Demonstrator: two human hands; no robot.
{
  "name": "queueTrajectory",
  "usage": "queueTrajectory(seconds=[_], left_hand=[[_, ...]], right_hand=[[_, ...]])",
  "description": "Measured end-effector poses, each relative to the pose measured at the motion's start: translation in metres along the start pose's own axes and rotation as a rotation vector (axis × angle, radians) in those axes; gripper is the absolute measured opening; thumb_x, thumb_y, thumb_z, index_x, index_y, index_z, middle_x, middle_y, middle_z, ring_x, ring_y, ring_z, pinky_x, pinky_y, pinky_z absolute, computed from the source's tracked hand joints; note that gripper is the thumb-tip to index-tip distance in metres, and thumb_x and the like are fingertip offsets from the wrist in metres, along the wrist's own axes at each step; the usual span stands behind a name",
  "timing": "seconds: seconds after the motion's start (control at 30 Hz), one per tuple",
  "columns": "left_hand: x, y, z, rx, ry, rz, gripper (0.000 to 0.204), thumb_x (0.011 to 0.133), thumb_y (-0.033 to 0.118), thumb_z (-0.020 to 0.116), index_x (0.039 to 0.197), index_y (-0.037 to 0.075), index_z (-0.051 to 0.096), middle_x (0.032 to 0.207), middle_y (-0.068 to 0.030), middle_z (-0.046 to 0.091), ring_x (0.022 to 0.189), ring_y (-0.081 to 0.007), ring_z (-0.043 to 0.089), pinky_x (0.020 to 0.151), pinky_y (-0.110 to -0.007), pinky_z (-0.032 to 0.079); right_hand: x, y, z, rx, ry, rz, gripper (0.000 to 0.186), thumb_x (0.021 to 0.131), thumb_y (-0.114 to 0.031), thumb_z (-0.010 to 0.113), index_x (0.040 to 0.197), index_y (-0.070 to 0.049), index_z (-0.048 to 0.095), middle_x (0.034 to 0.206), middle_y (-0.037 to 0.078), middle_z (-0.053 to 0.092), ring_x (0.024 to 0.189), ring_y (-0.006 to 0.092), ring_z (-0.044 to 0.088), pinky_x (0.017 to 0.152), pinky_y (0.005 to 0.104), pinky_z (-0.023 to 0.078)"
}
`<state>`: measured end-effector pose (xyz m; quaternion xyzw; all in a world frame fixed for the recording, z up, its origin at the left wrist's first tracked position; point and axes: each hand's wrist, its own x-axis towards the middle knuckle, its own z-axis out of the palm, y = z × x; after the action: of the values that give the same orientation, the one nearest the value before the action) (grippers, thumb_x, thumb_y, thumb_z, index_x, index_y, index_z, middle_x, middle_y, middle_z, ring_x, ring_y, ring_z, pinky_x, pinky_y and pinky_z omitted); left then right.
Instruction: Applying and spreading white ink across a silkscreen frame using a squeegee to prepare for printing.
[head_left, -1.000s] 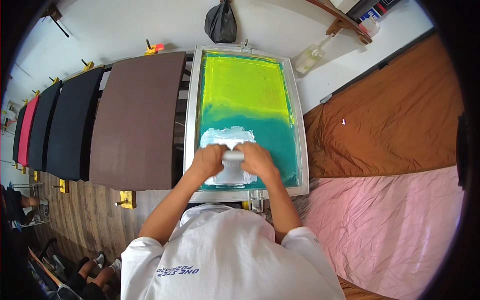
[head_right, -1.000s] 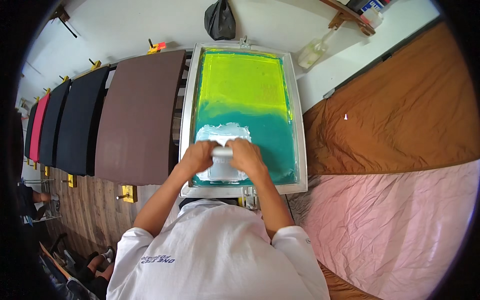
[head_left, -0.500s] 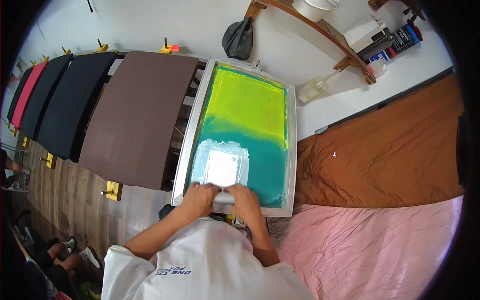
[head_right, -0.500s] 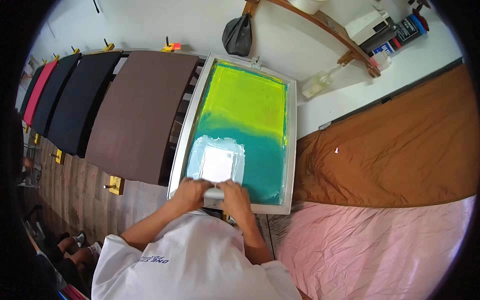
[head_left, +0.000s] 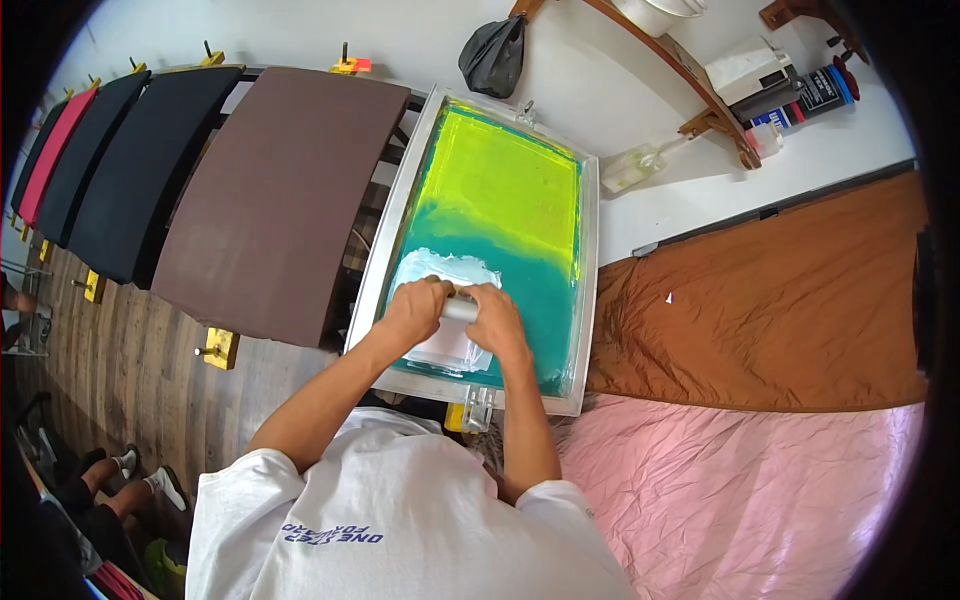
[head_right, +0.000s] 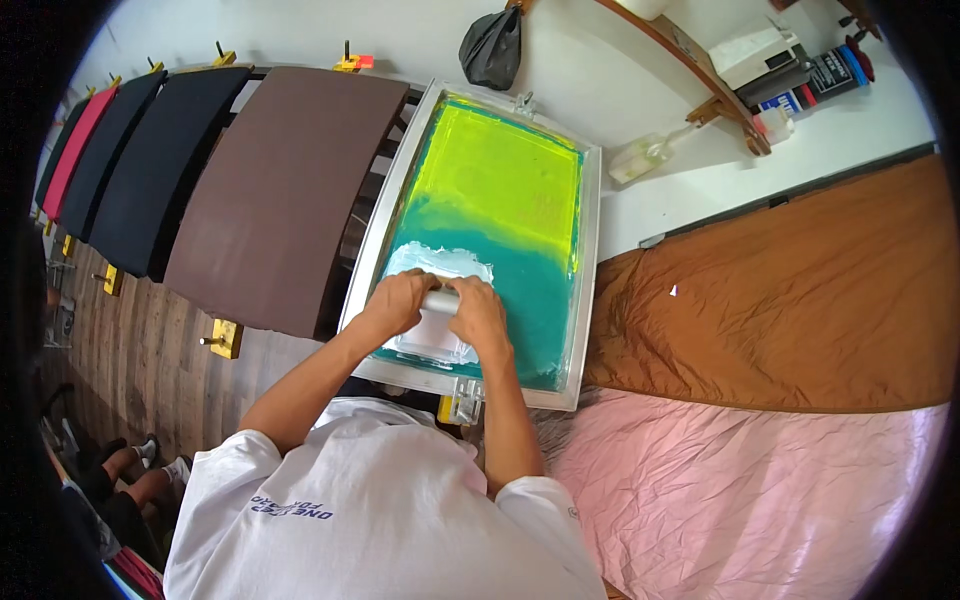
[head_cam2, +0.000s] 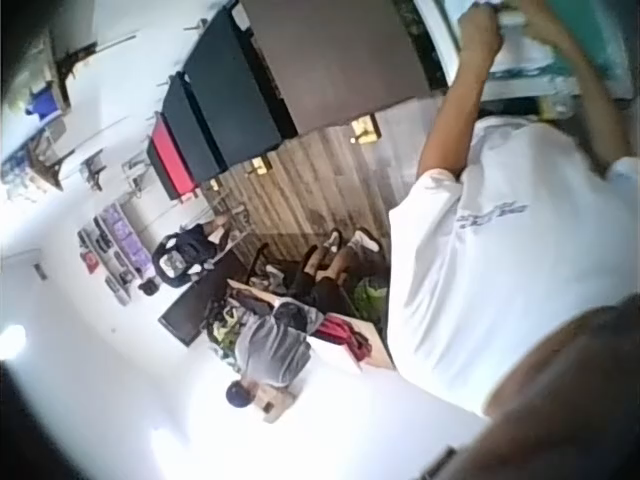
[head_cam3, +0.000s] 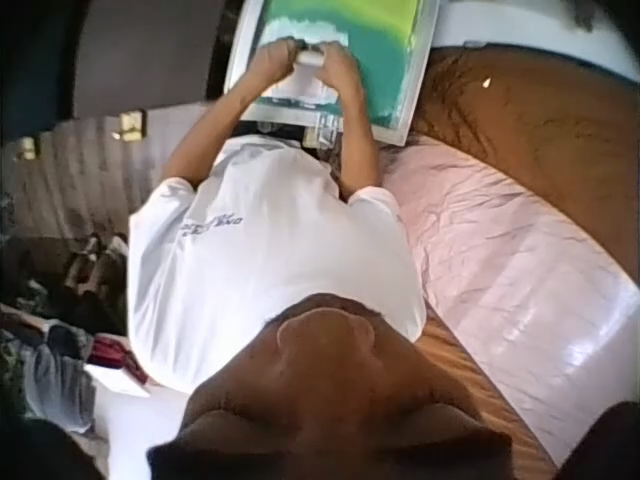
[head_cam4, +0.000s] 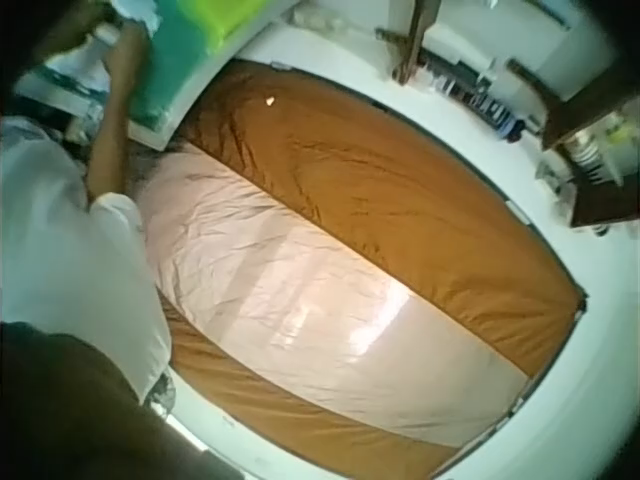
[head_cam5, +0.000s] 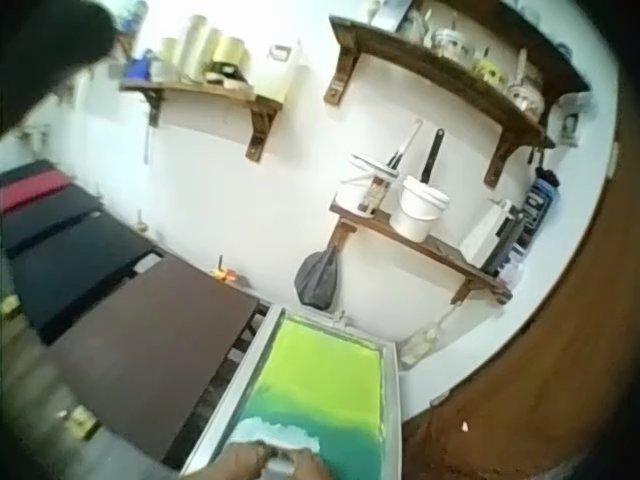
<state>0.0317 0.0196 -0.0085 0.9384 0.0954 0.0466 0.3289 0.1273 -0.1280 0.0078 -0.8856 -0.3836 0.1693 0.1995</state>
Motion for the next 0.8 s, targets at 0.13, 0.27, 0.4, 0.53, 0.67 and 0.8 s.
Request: queueTrajectory(seconds=[0.13,0.27,0.4,0.53,0.67,0.8], left_hand=[[-0.034,0.008,0.000,-0.047,0.010,0.015,0.037,0.071,-0.007,0.061,0.106,0.002,0.067,0.098,-0.0164,0.069,0.083,-0.0374,0.069,0.074,-0.044,0.056],[-0.065,0.017,0.004,-0.058,-0.004,0.005,0.039,0.070,-0.008,0.061,0.107,0.001,0.067,0.104,-0.0167,0.068,0.082,-0.0372,0.069,0.071,-0.043,0.057],[-0.093,0.028,0.004,-0.055,-0.039,-0.008,0.042,0.068,-0.005,0.065,0.110,0.001,0.068,0.108,-0.0171,0.068,0.083,-0.0367,0.070,0.074,-0.042,0.057],[-0.084,0.031,-0.010,0.001,-0.245,-0.010,0.034,0.070,0.002,0.068,0.104,0.004,0.068,0.100,-0.0168,0.069,0.083,-0.0346,0.070,0.073,-0.043,0.057],[-0.041,0.016,-0.013,0.094,-0.297,-0.048,0.026,0.070,0.008,0.072,0.095,0.009,0.069,0.086,-0.0149,0.070,0.081,-0.0332,0.070,0.072,-0.043,0.057],[-0.019,0.007,-0.013,-0.014,0.029,0.058,0.029,0.073,-0.005,0.059,0.099,0.005,0.069,0.089,-0.0166,0.070,0.081,-0.0369,0.068,0.070,-0.046,0.056]], right_hand=[[-0.034,-0.015,0.005,0.047,0.040,-0.016,0.052,0.061,0.007,0.062,0.112,-0.004,0.066,0.109,0.018,0.065,0.103,0.0400,0.060,0.091,0.0451,0.050],[-0.067,-0.026,0.013,0.035,0.016,0.048,0.053,0.061,0.006,0.063,0.112,-0.005,0.065,0.112,0.015,0.063,0.106,0.0377,0.058,0.092,0.0442,0.049],[-0.096,-0.037,0.016,0.035,0.020,0.043,0.052,0.063,0.007,0.066,0.114,-0.005,0.065,0.114,0.013,0.063,0.107,0.0354,0.059,0.093,0.0423,0.050],[-0.093,-0.031,0.006,0.087,-0.052,0.045,0.049,0.062,0.006,0.062,0.109,-0.005,0.069,0.107,0.016,0.067,0.101,0.0382,0.062,0.089,0.0437,0.050],[-0.048,-0.023,-0.016,0.063,-0.178,0.062,0.039,0.066,0.001,0.060,0.102,-0.006,0.072,0.099,0.019,0.069,0.095,0.0395,0.064,0.083,0.0452,0.052],[-0.023,-0.025,-0.016,-0.023,-0.024,0.041,0.048,0.069,0.007,0.060,0.114,-0.008,0.066,0.112,0.016,0.065,0.103,0.0380,0.061,0.087,0.0442,0.051]])
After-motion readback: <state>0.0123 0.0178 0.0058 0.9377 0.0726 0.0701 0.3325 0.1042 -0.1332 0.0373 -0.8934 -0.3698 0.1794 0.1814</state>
